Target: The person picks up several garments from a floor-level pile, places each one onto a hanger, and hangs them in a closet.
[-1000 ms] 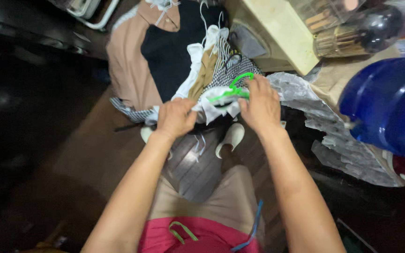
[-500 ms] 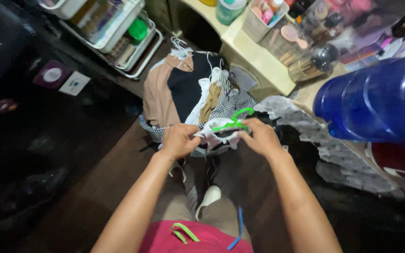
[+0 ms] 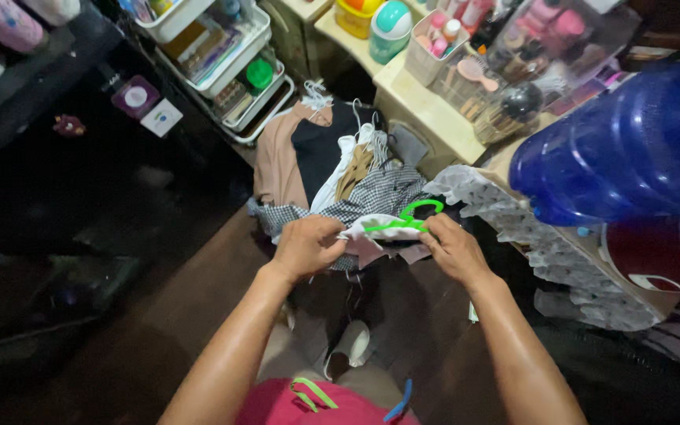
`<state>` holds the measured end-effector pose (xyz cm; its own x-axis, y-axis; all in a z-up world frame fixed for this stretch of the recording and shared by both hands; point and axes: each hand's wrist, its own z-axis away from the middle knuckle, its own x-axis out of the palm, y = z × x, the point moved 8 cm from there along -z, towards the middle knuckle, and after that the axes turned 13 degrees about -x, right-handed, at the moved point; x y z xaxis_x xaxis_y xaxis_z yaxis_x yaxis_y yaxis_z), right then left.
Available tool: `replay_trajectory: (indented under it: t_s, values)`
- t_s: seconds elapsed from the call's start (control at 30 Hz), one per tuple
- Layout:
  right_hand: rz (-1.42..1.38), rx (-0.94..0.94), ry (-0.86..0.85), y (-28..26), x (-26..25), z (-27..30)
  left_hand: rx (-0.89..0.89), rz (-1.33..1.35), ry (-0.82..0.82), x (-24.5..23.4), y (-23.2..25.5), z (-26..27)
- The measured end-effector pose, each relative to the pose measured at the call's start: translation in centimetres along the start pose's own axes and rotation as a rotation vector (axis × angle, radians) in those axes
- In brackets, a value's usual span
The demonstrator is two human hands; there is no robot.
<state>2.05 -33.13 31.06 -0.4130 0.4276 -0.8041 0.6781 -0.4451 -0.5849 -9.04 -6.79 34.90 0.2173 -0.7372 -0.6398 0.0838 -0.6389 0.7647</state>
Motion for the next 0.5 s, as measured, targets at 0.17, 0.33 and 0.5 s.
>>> replay_trajectory:
  t_s: [0.17,0.33,0.5]
  values:
    - [-0.009,0.009,0.158,-5.8,-4.3,-2.0,-0.079,-0.035,-0.107,-3.1,1.4,-1.3]
    - [0.007,-0.131,0.287,-11.8,-7.5,-5.0,-0.109,0.047,-0.134,-6.1,0.5,-1.9]
    - [0.179,-0.053,0.226,-15.0,-8.9,-6.5,-0.054,0.074,-0.024,-12.1,0.2,-2.1]
